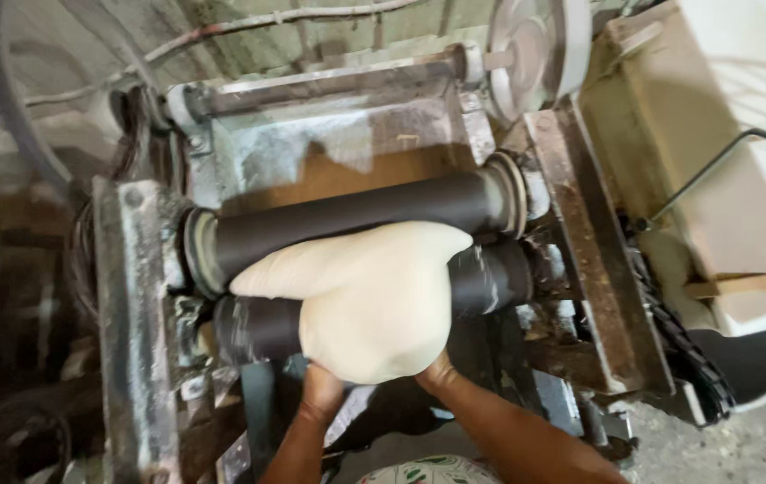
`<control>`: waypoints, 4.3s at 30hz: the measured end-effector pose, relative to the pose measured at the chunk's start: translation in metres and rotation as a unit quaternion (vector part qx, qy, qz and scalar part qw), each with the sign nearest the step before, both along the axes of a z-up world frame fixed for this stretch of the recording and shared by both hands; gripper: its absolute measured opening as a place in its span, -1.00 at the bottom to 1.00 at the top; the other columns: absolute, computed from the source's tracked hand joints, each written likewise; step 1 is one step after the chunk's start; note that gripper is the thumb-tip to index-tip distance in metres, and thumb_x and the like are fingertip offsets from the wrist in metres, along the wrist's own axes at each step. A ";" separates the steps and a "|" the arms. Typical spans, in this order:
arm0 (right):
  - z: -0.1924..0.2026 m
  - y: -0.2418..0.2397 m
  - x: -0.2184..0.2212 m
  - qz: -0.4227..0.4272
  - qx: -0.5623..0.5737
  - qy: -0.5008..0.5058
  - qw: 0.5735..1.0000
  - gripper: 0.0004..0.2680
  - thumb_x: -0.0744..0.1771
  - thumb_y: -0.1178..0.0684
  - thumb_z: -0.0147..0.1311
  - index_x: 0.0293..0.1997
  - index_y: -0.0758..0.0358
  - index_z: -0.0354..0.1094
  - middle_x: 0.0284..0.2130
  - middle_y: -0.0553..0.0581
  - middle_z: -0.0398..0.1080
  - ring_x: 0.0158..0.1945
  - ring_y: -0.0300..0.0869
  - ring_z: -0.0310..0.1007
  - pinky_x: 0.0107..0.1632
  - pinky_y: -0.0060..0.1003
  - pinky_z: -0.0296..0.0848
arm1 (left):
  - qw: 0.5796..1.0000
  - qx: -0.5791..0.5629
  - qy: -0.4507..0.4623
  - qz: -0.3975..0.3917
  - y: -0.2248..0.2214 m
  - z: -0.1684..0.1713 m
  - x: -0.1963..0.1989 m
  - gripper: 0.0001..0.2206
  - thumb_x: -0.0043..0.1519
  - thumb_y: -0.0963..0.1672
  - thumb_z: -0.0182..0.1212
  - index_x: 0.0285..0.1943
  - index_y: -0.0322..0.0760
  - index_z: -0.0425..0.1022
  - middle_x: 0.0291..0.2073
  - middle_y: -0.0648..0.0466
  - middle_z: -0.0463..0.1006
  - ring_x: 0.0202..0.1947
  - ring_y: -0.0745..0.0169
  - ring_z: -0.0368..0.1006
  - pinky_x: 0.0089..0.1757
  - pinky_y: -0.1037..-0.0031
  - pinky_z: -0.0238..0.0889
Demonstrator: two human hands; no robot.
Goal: The person passes a large piece of dough repeatedly through a motorized roller machine and then moves to a counter to divide and shape the dough into smaller pieces by hand.
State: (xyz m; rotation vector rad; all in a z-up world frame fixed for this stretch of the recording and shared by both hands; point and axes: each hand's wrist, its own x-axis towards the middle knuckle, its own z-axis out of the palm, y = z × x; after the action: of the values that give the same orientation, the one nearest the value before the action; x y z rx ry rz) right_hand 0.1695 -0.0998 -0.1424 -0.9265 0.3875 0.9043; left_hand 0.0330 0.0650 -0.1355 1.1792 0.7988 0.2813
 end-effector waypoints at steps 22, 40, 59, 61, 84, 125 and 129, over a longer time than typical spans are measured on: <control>-0.087 -0.087 0.055 0.541 -0.243 -0.474 0.651 -0.59 0.36 -0.10 -0.03 0.35 0.22 0.20 0.29 0.17 0.30 0.32 -0.04 0.30 0.32 -0.18 0.25 | 0.922 0.274 0.122 -0.244 -0.015 0.056 -0.026 -0.02 0.03 0.03 0.51 0.50 -0.47 -0.07 0.42 -0.35 0.10 0.42 -0.31 -0.05 0.29 0.07 -0.11; -0.093 0.009 0.066 0.635 -0.285 -0.578 0.427 -0.63 0.36 -0.08 -0.01 0.32 0.13 0.26 0.26 0.16 0.28 0.33 0.04 0.22 0.34 -0.01 0.18 | 0.954 0.119 0.187 -0.203 -0.003 0.020 0.067 -0.50 0.08 0.00 0.39 0.22 -0.11 0.50 0.13 -0.06 0.56 0.21 -0.04 0.42 0.23 0.16 0.14; -0.114 -0.024 0.161 0.154 -0.406 -0.217 0.874 -0.58 0.30 -0.05 0.14 0.32 0.15 0.24 0.16 0.15 0.36 0.23 -0.04 0.31 0.24 -0.13 0.30 | 0.922 0.117 0.342 0.138 0.008 0.040 -0.188 -0.57 0.13 0.00 0.30 0.21 -0.06 0.52 0.04 -0.08 0.58 0.12 -0.08 0.45 0.17 0.14 0.20; -0.119 -0.006 0.166 0.179 -0.389 -0.202 0.881 -0.57 0.30 -0.05 0.16 0.32 0.15 0.24 0.15 0.15 0.37 0.22 -0.04 0.32 0.23 -0.14 0.31 | 0.894 0.133 0.388 0.178 0.006 0.043 -0.215 -0.57 0.14 0.00 0.29 0.20 -0.06 0.52 0.03 -0.08 0.58 0.11 -0.08 0.46 0.16 0.14 0.21; -0.102 -0.030 0.008 0.430 -0.269 -0.366 0.780 -0.48 0.23 -0.01 0.34 0.31 0.17 0.21 0.03 0.13 0.46 0.09 -0.14 0.43 0.12 -0.28 0.46 | 0.832 0.227 0.465 0.200 0.029 0.072 -0.273 -0.64 0.20 0.01 0.19 0.18 -0.01 0.54 -0.08 -0.11 0.60 0.00 -0.12 0.50 0.08 0.12 0.28; -0.069 -0.120 0.060 0.051 -0.142 -0.116 0.982 -0.68 0.37 0.00 -0.10 0.23 0.33 0.33 0.20 0.29 0.40 0.31 0.06 0.36 0.37 -0.06 0.24 | 0.932 0.311 -0.107 -0.155 0.027 0.164 0.151 -0.77 0.26 -0.08 0.24 -0.14 -0.39 0.56 -0.45 0.06 0.60 -0.44 0.21 0.54 -0.39 0.33 0.40; -0.125 -0.084 0.068 0.191 -0.233 -0.101 0.948 -0.67 0.37 0.00 -0.09 0.23 0.33 0.32 0.21 0.27 0.40 0.31 0.04 0.36 0.36 -0.08 0.24 | 0.974 0.129 -0.095 -0.162 0.073 0.171 0.199 -0.68 0.43 -0.05 0.23 -0.32 -0.38 0.46 -0.48 0.21 0.40 -0.38 0.33 0.29 -0.35 0.29 0.18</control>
State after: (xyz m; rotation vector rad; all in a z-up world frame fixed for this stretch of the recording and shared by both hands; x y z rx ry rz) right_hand 0.2380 -0.1836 -0.2671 -1.5563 0.2496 1.0782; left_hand 0.2318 0.1382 0.0353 1.4812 0.4001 0.2263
